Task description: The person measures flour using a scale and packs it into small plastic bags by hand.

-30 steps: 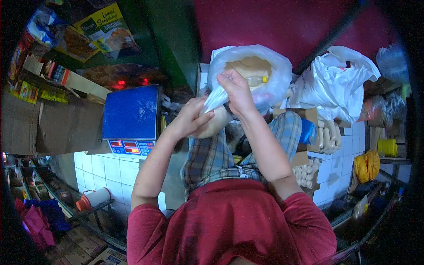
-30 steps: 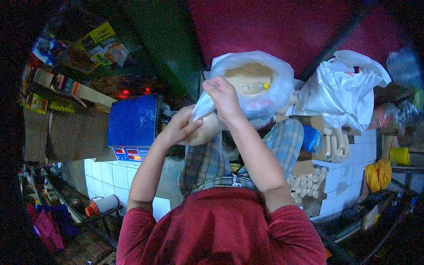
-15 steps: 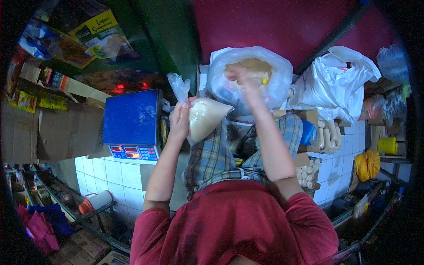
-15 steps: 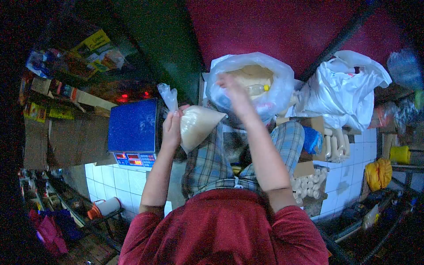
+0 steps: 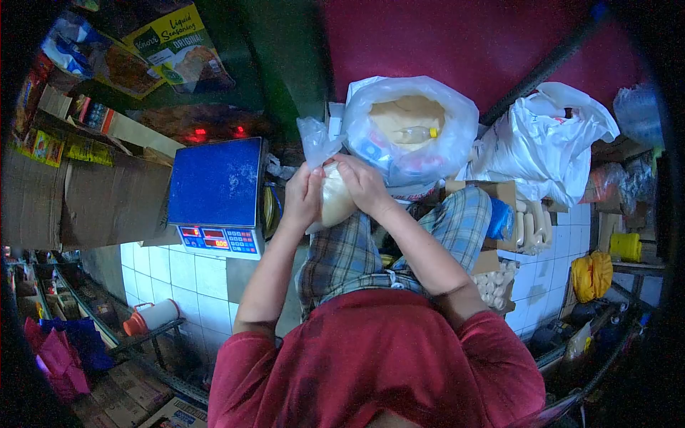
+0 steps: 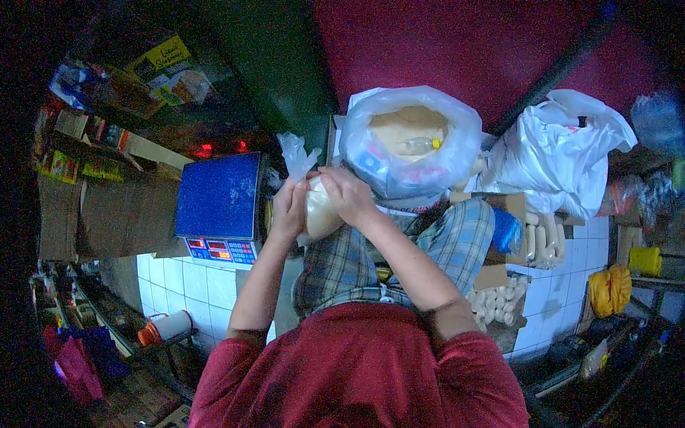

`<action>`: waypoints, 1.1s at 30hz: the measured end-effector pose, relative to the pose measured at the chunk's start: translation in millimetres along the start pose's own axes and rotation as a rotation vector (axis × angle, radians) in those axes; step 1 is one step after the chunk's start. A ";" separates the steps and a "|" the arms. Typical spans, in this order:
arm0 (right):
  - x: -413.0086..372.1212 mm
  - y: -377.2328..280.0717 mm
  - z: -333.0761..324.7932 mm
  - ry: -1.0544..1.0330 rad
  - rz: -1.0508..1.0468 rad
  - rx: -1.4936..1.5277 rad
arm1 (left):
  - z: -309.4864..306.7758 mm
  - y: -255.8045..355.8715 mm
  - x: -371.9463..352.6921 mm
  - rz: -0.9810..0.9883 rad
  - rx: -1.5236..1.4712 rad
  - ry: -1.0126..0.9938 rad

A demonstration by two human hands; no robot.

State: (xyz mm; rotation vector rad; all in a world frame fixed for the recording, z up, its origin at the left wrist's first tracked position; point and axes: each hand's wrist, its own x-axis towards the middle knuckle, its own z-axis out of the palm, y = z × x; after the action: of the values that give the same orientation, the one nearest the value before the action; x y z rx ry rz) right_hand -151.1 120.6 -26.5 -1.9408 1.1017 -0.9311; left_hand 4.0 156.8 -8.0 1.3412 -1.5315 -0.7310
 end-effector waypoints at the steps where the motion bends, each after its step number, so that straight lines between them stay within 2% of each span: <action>1: -0.9 -3.0 1.5 0.083 -0.059 0.007 | 0.0 -1.5 0.9 0.011 0.018 -0.006; 4: -9.4 0.8 5.5 0.108 -0.068 0.009 | -0.3 6.6 -1.7 -0.011 0.044 -0.047; 7: -18.4 -10.2 3.4 0.146 -0.097 -0.005 | 0.0 7.9 -6.9 0.048 0.028 -0.069; 10: -22.6 -12.3 1.5 0.128 -0.070 0.019 | 5.8 4.5 -8.4 0.165 0.023 0.008; 13: -12.1 3.4 -7.2 0.039 -0.145 0.014 | 5.2 6.8 -9.6 0.011 -0.085 0.056; 14: -4.9 8.6 -10.1 0.004 -0.190 0.004 | 3.6 5.7 -8.8 0.015 -0.056 0.049; 17: 13.5 -34.0 -33.8 -0.054 -0.270 0.124 | 6.3 0.7 -10.2 0.045 0.035 0.030; 18: 19.3 -46.6 -34.0 0.020 -0.250 0.051 | 7.2 0.1 -11.7 0.074 0.079 0.025; 19: 30.8 -51.6 -38.3 -0.125 -0.259 0.044 | 7.2 -0.5 -11.8 0.108 0.124 0.022; 21: 54.8 -56.4 -43.9 -0.414 -0.280 0.029 | 4.5 -2.1 -12.1 0.042 0.115 -0.070; 22: 56.0 -62.3 -34.2 -0.298 -0.373 0.161 | 3.4 -2.9 -13.6 0.006 0.111 -0.114; 25: 46.1 -90.3 -27.7 -0.347 -0.524 -0.099 | 2.8 -5.8 -20.4 -0.032 -0.178 -0.077; 26: 42.9 -96.5 -21.4 -0.336 -0.620 -0.234 | 4.5 -8.0 -19.9 -0.026 -0.141 -0.109; 29: 33.2 -94.4 -7.0 -0.311 -0.648 -0.201 | 12.2 -15.6 -7.9 -0.006 -0.025 -0.215; 30: 34.2 -101.9 -20.5 -0.363 -0.593 -0.275 | 10.4 -16.4 -8.6 -0.003 -0.018 -0.236; 33: 35.2 -76.9 -34.4 -0.170 -0.299 0.166 | -5.1 -10.7 -13.2 0.003 -0.061 -0.263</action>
State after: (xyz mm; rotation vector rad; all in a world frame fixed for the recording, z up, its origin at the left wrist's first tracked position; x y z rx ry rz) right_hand -137.2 111.1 63.2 -2.0359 0.6277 -0.9598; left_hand 12.4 167.9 -19.1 1.2336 -1.7010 -0.9748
